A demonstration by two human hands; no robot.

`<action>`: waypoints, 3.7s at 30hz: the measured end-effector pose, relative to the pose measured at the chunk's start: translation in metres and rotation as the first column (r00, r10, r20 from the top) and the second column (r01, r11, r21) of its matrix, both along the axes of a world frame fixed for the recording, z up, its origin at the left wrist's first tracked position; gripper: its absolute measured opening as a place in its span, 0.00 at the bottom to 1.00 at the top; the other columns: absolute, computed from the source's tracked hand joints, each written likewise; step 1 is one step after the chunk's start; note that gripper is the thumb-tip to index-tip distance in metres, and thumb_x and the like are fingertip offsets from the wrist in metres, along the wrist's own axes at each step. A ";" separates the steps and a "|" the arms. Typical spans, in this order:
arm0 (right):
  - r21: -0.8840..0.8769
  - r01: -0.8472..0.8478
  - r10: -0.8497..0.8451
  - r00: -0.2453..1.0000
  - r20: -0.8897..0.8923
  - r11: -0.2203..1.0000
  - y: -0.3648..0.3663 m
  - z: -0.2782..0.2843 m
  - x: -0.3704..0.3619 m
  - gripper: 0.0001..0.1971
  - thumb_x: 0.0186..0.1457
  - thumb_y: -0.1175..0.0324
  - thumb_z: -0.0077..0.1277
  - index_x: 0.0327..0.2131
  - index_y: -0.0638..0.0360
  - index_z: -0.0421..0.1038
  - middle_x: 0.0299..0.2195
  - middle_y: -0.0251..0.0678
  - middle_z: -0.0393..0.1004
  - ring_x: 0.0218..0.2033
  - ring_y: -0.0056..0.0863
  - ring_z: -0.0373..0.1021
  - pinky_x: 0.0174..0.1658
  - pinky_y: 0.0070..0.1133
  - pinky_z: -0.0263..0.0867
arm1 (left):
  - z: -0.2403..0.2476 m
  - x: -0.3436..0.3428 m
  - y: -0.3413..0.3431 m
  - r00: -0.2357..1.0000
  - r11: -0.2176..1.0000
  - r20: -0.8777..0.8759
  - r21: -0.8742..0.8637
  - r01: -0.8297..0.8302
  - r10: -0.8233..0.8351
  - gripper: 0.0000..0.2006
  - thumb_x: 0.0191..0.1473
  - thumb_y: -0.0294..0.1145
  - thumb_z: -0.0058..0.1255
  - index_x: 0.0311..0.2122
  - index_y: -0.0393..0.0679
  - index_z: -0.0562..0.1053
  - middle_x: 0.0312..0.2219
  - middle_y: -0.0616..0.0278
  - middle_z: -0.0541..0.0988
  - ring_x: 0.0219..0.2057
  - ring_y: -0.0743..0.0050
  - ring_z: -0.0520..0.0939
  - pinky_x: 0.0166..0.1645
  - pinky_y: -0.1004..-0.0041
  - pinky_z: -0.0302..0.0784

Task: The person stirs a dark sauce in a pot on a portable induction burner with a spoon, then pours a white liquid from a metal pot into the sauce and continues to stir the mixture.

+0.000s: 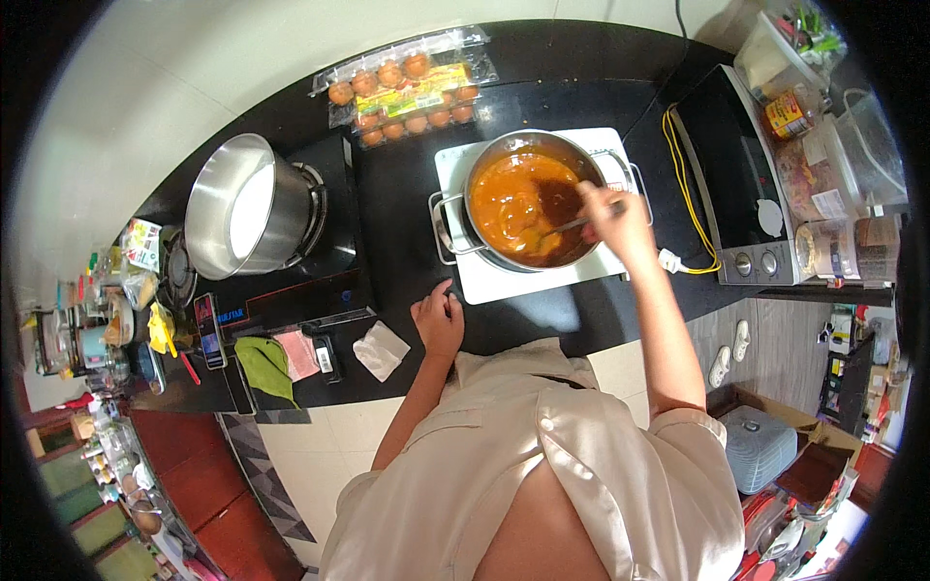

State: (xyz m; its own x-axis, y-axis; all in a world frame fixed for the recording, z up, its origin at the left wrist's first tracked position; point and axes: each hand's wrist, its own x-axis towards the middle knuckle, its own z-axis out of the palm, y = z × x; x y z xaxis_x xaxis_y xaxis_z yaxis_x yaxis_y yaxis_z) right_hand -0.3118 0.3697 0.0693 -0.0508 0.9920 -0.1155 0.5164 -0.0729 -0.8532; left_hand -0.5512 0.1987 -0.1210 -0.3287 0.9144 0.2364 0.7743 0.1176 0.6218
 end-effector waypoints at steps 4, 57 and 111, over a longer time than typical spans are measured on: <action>0.318 0.073 -0.120 0.984 0.129 0.945 0.021 -0.013 -0.002 0.23 0.61 0.57 0.49 0.18 0.64 0.74 0.11 0.35 0.71 0.13 0.17 0.68 0.19 0.18 0.62 | 0.000 0.003 0.003 1.000 1.000 -0.004 0.020 0.021 -0.021 0.13 0.51 0.26 0.50 0.44 0.44 0.75 0.18 0.70 0.69 0.25 0.69 0.73 0.42 0.66 0.63; 0.018 -0.037 0.037 0.999 0.026 0.999 0.009 0.007 -0.003 0.21 0.59 0.58 0.51 0.18 0.64 0.75 0.10 0.36 0.70 0.13 0.21 0.70 0.20 0.20 0.65 | 0.003 0.001 0.001 1.000 1.000 -0.018 0.005 0.009 -0.009 0.13 0.53 0.28 0.50 0.44 0.43 0.75 0.16 0.69 0.69 0.23 0.70 0.73 0.41 0.67 0.63; 0.089 0.139 -0.130 0.987 -0.097 0.986 0.018 -0.001 0.008 0.21 0.61 0.58 0.49 0.21 0.67 0.75 0.13 0.35 0.72 0.14 0.19 0.70 0.19 0.15 0.66 | 0.001 0.001 0.002 1.000 1.000 0.022 -0.008 0.010 -0.009 0.12 0.53 0.28 0.49 0.44 0.45 0.75 0.17 0.70 0.69 0.24 0.70 0.73 0.42 0.66 0.63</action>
State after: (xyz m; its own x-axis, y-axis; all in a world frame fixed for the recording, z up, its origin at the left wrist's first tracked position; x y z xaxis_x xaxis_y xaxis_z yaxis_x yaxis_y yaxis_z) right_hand -0.3039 0.3882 0.0683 0.0780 0.9967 -0.0217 0.4279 -0.0531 -0.9023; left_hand -0.5504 0.2011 -0.1199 -0.3249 0.9194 0.2215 0.7615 0.1155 0.6377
